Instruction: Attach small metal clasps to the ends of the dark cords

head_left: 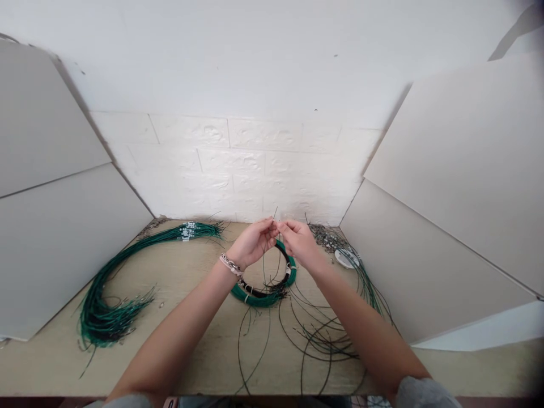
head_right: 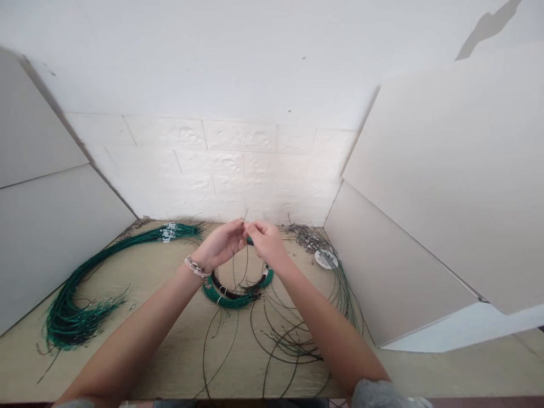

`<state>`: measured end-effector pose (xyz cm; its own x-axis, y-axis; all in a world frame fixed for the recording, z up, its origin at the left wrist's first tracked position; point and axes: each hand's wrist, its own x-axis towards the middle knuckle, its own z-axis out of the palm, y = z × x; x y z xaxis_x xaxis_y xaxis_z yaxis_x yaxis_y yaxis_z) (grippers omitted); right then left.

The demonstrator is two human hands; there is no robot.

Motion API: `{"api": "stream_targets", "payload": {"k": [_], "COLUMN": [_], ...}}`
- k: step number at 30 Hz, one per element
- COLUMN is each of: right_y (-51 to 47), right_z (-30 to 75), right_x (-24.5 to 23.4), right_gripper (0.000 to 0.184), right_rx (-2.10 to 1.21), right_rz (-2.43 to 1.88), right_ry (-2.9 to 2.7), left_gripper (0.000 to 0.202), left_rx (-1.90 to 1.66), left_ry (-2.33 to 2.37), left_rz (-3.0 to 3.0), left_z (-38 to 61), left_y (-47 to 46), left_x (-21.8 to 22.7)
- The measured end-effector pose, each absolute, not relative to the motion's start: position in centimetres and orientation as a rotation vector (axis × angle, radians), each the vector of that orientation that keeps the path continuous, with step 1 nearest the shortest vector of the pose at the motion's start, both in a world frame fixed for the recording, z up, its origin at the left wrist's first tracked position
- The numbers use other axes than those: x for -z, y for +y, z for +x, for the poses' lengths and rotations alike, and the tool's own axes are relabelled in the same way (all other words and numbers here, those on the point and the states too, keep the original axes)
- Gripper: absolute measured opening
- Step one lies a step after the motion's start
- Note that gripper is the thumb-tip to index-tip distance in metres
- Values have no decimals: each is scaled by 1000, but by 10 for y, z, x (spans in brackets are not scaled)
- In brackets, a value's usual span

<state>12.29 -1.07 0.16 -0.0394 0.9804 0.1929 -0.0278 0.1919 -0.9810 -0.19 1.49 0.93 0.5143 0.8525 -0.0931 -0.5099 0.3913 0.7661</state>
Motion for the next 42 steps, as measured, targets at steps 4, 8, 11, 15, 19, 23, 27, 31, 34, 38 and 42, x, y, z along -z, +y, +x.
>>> {"api": "stream_targets", "payload": {"k": [4,8,11,15,19,23,27,31,34,38,42], "right_y": [-11,-10,-10,-12,-14,-14,-14,-15,-16,-17,-16], "right_z": [128,129,128,127,127,126,126,125,125,124,123], "right_x": [-6,-6,-5,-6,-9,-9,-9,-10,-10,-10,-9], "right_gripper": [29,30,31,32,31,31,29,29,29,29,28], "right_rx": [-838,-760,-755,-803,-857,-870,-858,-840,-821,-802,-791], "right_rz": [-1159,-1238,-1275,-1279,-1246,-1220,-1182,-1161,-1145,-1143,-1155], "right_ry": [-1533,-1571,-1557,-1525,-1493,-1482,-1481,-1486,-1501,-1492,-1488], "left_gripper": [13,15,16,14,12,11,9,9,10,12,12], "left_rx": [-929,-921,-917,-928,-933,-940,-939,-932,-911,-883,-884], "left_ry": [556,584,589,575,564,558,538,520,508,488,500], "left_rz": [628,624,630,637,644,631,630,607,592,584,573], "left_z": [-1,1,2,3,3,3,3,3,4,4,4], "left_y": [16,16,16,15,15,15,14,14,15,16,15], "left_x": [-9,-8,-7,-6,-5,-5,-6,-6,-5,-5,-5]}}
